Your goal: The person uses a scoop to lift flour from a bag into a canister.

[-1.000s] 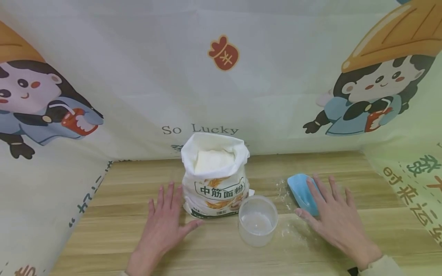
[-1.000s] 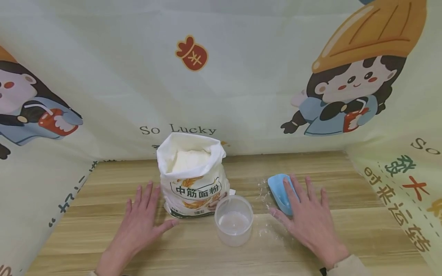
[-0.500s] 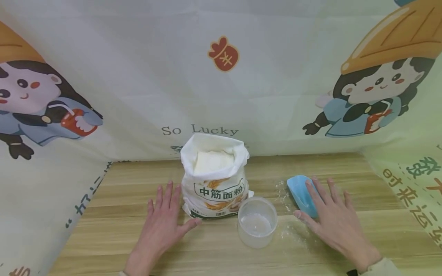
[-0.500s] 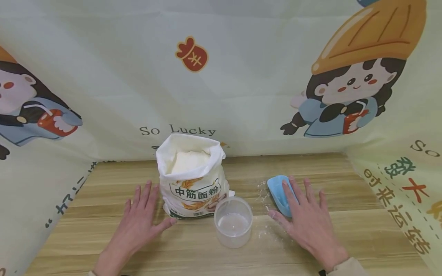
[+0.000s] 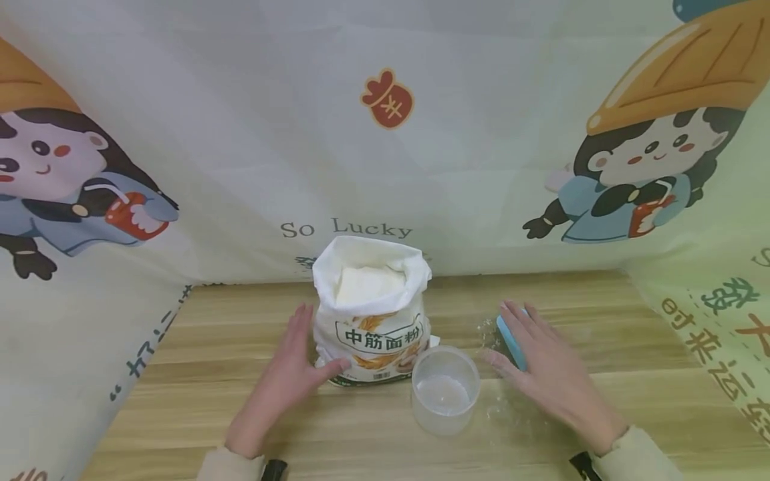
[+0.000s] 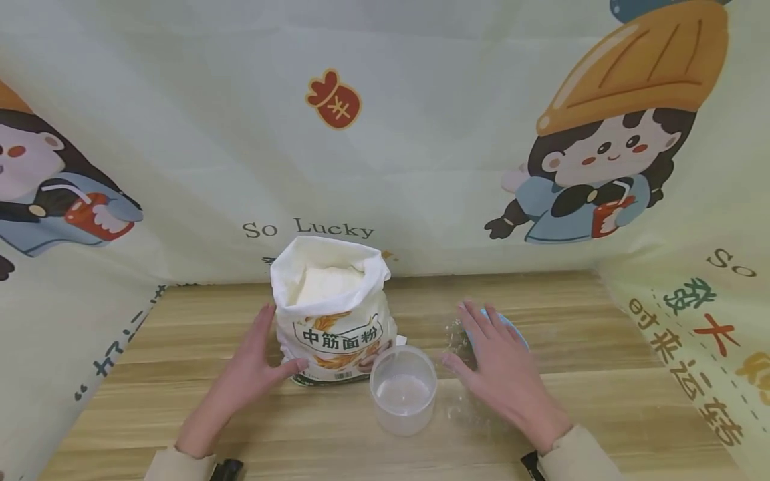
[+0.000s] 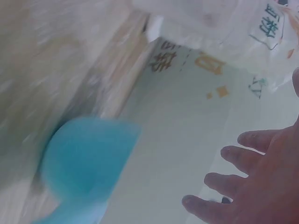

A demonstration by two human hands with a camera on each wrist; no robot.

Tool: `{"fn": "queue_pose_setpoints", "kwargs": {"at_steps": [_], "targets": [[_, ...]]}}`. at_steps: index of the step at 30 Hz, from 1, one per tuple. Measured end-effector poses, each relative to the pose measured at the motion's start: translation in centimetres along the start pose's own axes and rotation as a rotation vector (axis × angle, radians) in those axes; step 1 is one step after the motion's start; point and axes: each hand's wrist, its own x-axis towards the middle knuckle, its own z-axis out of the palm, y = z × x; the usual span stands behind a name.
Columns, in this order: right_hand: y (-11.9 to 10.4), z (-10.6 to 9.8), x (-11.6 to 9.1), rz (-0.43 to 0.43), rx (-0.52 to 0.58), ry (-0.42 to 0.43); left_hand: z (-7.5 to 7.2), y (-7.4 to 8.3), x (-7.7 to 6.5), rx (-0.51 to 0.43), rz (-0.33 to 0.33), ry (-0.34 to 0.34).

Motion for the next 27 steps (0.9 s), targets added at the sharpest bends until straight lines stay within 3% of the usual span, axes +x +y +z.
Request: {"fn": "queue_pose_setpoints", "kwargs": {"at_steps": [3, 5, 10, 13, 20, 27], "targets": [[-1.0, 0.5, 1.4, -0.031, 0.046, -0.02, 0.0, -0.5, 1.1, -0.184, 0.011, -0.012], [-1.6, 0.9, 2.3, -0.052, 0.094, -0.039, -0.1, -0.8, 1.6, -0.257, 0.009, -0.028], [-2.6, 1.7, 4.1, -0.062, 0.255, -0.113, 0.0, -1.1, 2.2, -0.32, -0.003, -0.078], [-3.1, 2.0, 5.1, -0.071, 0.336, -0.148, 0.2, -1.2, 2.4, -0.386, 0.022, -0.107], [-4.4, 2.2, 7.0, -0.076, 0.377, -0.214, 0.7, -1.4, 3.1, -0.512, 0.086, -0.162], [-4.5, 2.8, 7.5, -0.074, 0.444, -0.224, 1.3, -1.2, 2.9, -0.515, 0.042, -0.142]]}}
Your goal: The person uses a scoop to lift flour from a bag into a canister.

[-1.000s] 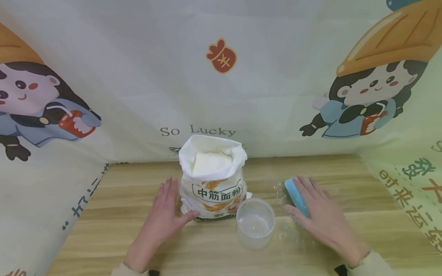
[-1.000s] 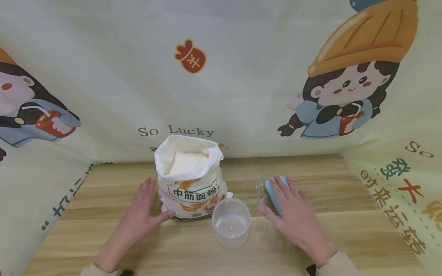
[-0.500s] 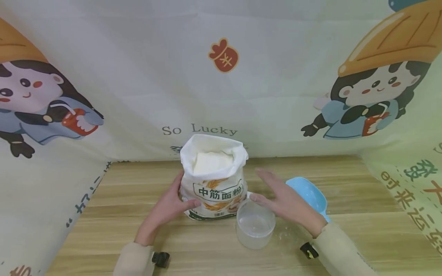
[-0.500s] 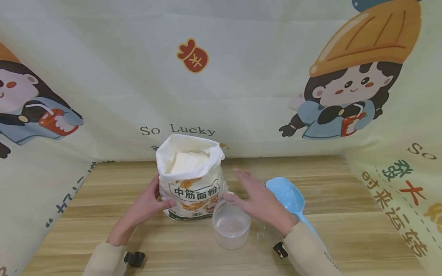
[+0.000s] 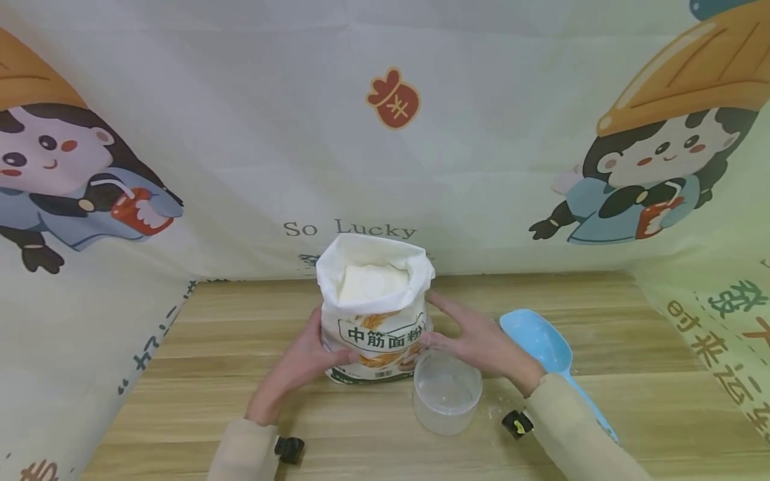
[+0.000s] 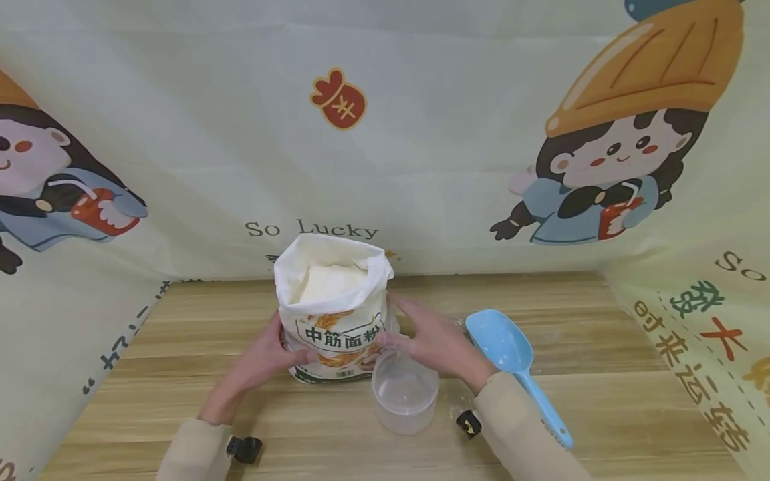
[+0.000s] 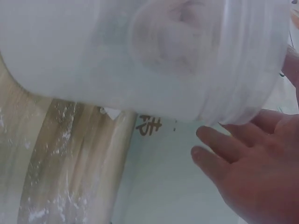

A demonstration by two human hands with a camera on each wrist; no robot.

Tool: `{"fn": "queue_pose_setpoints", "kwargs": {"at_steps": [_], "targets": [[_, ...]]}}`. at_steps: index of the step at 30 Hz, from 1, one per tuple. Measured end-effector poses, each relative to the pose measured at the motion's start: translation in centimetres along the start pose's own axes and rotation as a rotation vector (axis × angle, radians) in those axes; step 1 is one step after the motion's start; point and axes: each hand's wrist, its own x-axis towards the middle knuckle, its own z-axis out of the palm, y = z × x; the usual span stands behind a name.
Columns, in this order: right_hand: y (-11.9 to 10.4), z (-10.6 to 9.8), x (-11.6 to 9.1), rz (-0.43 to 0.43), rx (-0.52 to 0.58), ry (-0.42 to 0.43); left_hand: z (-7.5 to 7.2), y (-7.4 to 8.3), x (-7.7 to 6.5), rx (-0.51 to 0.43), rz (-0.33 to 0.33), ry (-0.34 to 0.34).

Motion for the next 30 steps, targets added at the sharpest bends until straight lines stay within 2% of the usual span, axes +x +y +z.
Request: {"fn": "queue_pose_setpoints", "kwargs": {"at_steps": [3, 10, 14, 19, 25, 30], "targets": [[0.1, 0.2, 0.2, 0.003, 0.051, -0.018, 0.2, 0.0, -0.1, 0.023, -0.004, 0.023], [0.5, 0.2, 0.3, -0.019, 0.125, -0.033, 0.9, 0.4, -0.2, 0.077, 0.032, 0.054], [0.9, 0.1, 0.4, -0.051, 0.122, -0.044, 1.3, 0.7, -0.5, 0.129, -0.006, 0.108], [1.2, 0.0, 0.8, -0.075, 0.15, -0.096, 1.6, 1.1, -1.0, 0.186, -0.045, 0.169], [1.3, -0.2, 1.1, -0.07, 0.207, -0.136, 1.7, 1.5, -1.6, 0.216, -0.081, 0.186], [1.2, -0.2, 1.1, -0.084, 0.207, -0.125, 1.3, 1.3, -1.7, 0.18, -0.054, 0.175]]}}
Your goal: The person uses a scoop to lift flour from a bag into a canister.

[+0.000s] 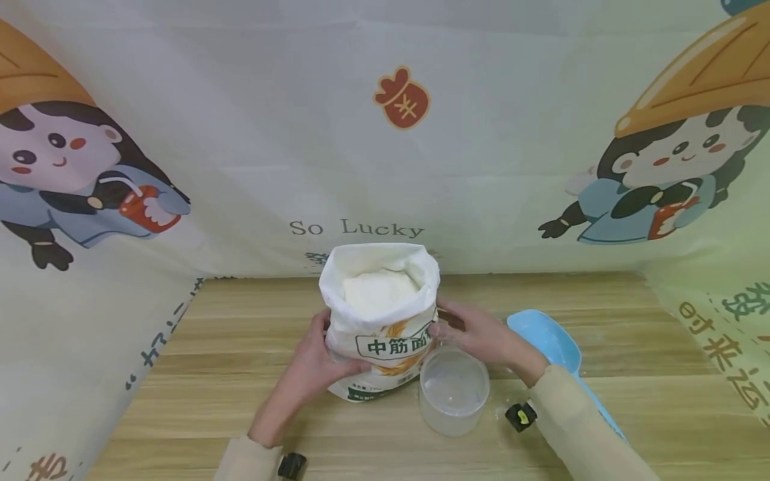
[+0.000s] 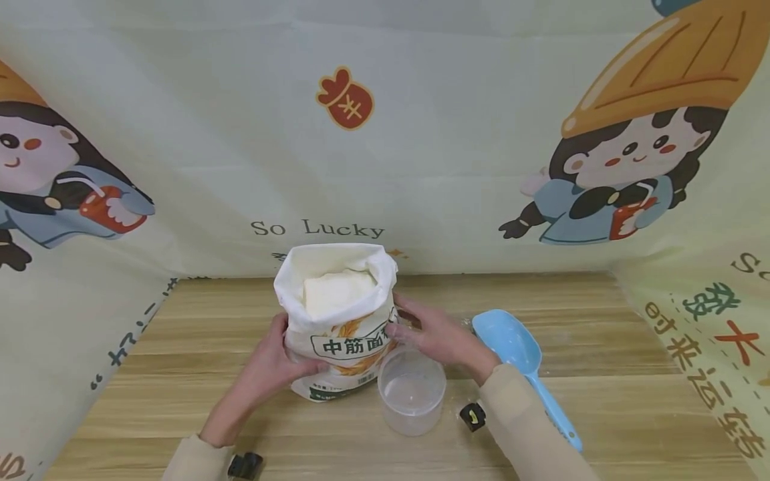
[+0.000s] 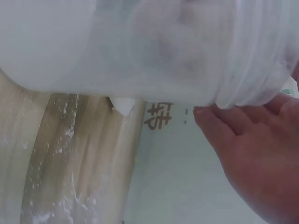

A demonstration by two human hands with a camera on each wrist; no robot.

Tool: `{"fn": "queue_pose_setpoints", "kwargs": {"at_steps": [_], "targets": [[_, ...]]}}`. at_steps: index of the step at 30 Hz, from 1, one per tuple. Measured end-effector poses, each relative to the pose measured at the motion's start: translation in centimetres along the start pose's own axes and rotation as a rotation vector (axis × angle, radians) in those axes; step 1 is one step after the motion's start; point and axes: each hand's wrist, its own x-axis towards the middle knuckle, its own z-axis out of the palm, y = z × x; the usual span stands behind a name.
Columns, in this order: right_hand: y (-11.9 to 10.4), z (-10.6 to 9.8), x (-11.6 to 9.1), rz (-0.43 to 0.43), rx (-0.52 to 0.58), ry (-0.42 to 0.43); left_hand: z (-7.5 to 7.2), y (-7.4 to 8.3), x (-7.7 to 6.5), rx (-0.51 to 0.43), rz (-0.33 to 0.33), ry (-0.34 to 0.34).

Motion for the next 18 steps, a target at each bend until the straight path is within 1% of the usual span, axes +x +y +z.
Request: {"fn": "queue_pose_setpoints", "kwargs": {"at_steps": [2, 5, 8, 9, 12, 14, 18], "targets": [[-0.3, -0.3, -0.6, 0.032, -0.032, 0.032, 0.0, 0.0, 0.3, -0.041, 0.022, -0.024], [-1.0, -1.0, -2.0, 0.097, -0.141, 0.103, 0.1, 0.1, 0.6, -0.1, 0.033, -0.056], [-1.7, -2.0, -3.8, 0.138, -0.29, 0.199, 0.2, 0.3, 0.7, -0.117, 0.028, -0.06], [-1.9, -2.4, -4.4, 0.142, -0.327, 0.231, 0.2, 0.3, 0.7, -0.119, 0.019, -0.055], [-2.2, -3.5, -6.3, 0.172, -0.412, 0.31, 0.2, 0.3, 0.7, -0.118, 0.02, -0.049], [-2.0, -4.1, -7.8, 0.194, -0.458, 0.338, 0.2, 0.3, 0.7, -0.117, 0.025, -0.05], [-0.9, -4.7, -10.8, 0.264, -0.565, 0.346, 0.4, 0.1, 0.8, -0.088, 0.049, -0.047]]}}
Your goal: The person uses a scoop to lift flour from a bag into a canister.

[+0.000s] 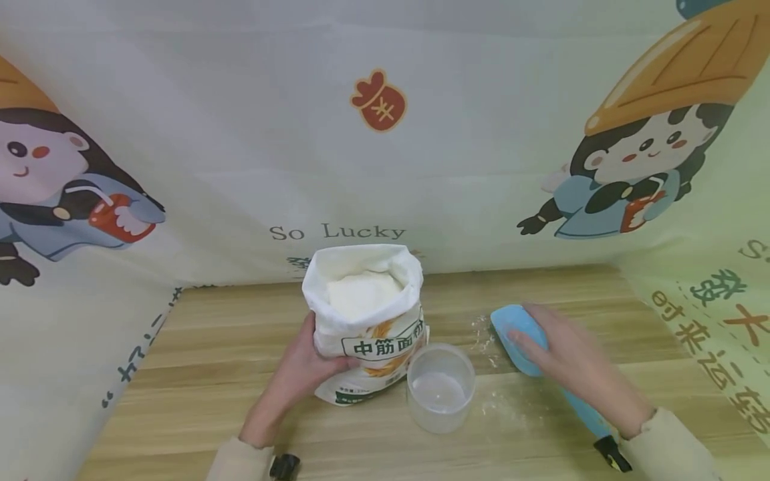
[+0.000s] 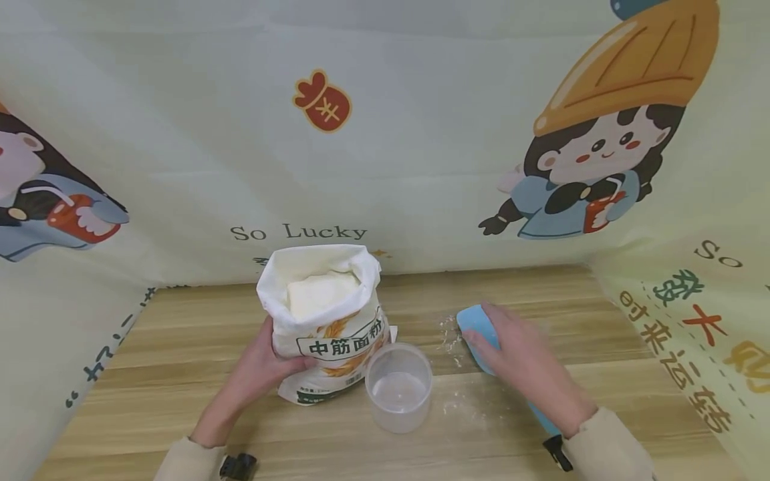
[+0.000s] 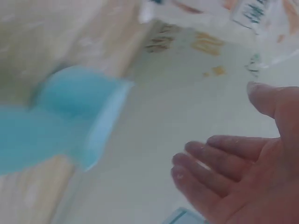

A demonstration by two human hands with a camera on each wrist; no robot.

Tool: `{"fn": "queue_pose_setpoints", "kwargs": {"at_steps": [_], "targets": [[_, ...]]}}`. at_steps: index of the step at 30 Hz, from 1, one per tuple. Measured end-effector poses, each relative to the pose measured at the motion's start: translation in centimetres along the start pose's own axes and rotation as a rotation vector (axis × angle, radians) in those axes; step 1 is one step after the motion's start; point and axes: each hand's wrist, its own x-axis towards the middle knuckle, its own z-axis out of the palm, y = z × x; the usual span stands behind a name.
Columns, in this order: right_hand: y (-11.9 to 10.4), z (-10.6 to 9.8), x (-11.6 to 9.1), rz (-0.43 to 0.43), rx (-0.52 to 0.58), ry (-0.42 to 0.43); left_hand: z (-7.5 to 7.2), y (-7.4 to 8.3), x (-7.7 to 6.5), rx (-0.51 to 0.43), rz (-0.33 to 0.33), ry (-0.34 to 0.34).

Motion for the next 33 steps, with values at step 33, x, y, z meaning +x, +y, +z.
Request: {"fn": "queue_pose_setpoints", "kwargs": {"at_steps": [33], "targets": [[7.5, 2.4, -4.4, 0.203, -0.024, -0.176, 0.3, 1.1, -0.5, -0.017, -0.03, 0.052]]}}
